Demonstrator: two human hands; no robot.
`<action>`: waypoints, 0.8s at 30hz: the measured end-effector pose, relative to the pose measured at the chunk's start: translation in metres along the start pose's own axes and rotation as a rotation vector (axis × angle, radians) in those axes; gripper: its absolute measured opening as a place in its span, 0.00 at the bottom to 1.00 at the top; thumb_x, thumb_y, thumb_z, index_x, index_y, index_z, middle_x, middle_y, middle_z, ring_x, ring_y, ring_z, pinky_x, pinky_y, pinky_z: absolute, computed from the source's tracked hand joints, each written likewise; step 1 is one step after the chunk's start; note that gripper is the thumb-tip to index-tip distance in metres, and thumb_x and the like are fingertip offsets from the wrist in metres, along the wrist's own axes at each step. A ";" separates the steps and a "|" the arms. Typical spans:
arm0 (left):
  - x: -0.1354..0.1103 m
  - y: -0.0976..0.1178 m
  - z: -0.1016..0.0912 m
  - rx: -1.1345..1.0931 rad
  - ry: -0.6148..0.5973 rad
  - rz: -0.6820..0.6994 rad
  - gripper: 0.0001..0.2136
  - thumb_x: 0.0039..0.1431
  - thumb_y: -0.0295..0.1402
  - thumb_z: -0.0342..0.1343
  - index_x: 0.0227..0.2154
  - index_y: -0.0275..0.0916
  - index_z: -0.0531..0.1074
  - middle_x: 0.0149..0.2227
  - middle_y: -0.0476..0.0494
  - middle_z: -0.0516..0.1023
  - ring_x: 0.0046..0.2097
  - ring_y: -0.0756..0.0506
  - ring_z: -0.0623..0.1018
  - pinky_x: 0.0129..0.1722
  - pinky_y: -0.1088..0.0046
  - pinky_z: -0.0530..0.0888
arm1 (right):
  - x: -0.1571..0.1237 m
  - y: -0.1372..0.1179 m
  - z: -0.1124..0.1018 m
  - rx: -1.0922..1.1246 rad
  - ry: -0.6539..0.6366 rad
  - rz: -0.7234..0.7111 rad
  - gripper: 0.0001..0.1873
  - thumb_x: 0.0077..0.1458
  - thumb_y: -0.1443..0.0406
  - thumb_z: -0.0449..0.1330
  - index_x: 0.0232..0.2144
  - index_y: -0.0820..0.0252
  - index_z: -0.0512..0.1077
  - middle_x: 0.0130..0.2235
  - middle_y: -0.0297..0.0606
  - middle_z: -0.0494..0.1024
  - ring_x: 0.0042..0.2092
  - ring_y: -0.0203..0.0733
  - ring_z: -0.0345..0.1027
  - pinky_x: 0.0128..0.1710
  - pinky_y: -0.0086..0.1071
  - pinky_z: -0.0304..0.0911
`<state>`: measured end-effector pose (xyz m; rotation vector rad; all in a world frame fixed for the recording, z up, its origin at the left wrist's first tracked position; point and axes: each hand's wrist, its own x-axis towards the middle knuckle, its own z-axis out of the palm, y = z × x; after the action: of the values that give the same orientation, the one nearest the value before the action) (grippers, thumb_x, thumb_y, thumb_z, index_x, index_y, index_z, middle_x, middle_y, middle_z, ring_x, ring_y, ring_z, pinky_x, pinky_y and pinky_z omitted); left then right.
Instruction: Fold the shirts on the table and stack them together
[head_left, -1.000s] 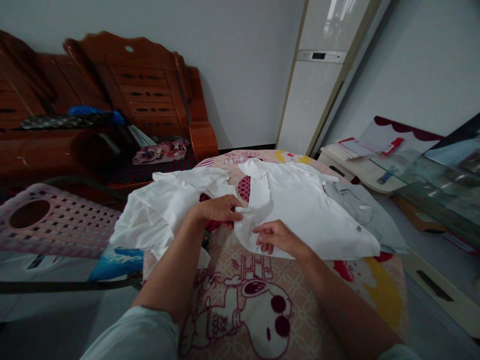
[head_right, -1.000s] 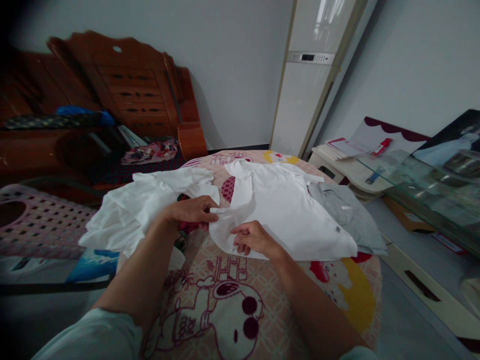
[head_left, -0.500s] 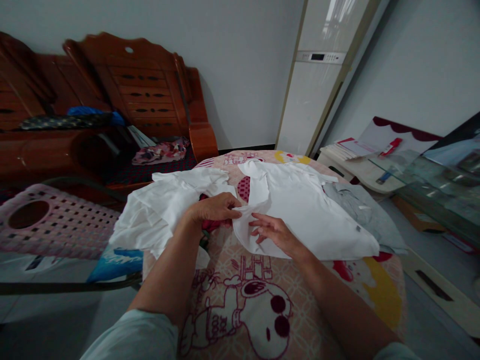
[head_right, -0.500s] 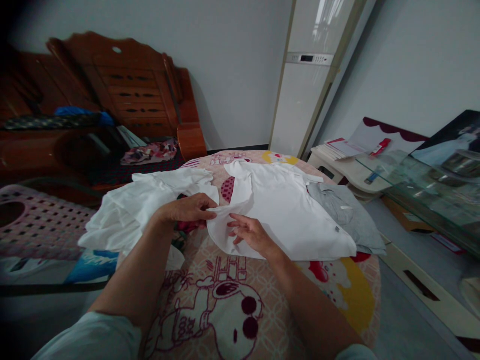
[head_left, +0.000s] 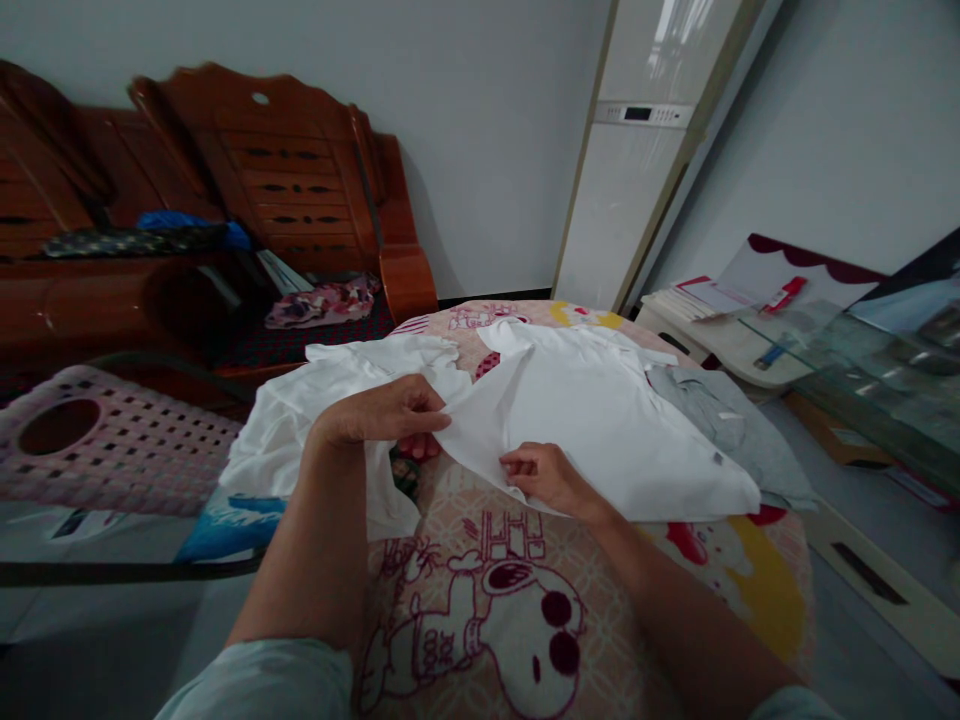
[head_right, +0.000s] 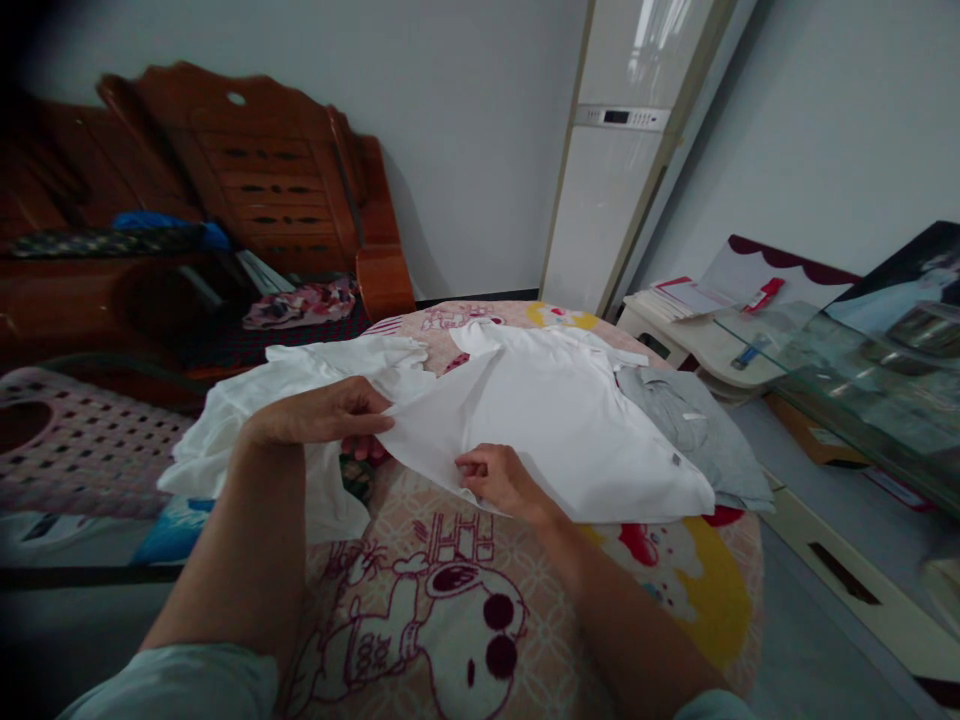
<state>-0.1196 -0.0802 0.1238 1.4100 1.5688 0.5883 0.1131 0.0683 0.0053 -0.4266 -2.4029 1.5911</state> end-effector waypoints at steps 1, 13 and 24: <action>0.000 0.001 0.001 0.002 -0.002 0.005 0.20 0.59 0.46 0.56 0.24 0.33 0.76 0.18 0.46 0.73 0.19 0.53 0.69 0.21 0.80 0.68 | -0.001 -0.004 0.002 -0.060 -0.023 -0.039 0.16 0.47 0.71 0.63 0.40 0.63 0.80 0.30 0.36 0.78 0.30 0.34 0.67 0.31 0.28 0.61; 0.007 0.003 0.006 -0.013 -0.049 0.028 0.18 0.60 0.43 0.56 0.22 0.33 0.75 0.17 0.47 0.73 0.19 0.53 0.70 0.19 0.83 0.67 | -0.006 -0.011 0.004 -0.096 -0.149 0.001 0.20 0.45 0.68 0.66 0.44 0.63 0.80 0.26 0.32 0.75 0.27 0.34 0.64 0.29 0.27 0.59; 0.016 0.009 0.015 -0.053 -0.110 0.093 0.16 0.59 0.42 0.58 0.23 0.33 0.75 0.16 0.48 0.73 0.18 0.53 0.69 0.17 0.83 0.65 | 0.015 -0.004 0.011 0.887 0.135 0.160 0.25 0.44 0.56 0.70 0.44 0.61 0.76 0.52 0.46 0.76 0.50 0.48 0.71 0.50 0.44 0.69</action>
<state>-0.1010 -0.0664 0.1195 1.4562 1.3978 0.5933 0.0946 0.0630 0.0056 -0.5115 -1.3726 2.3720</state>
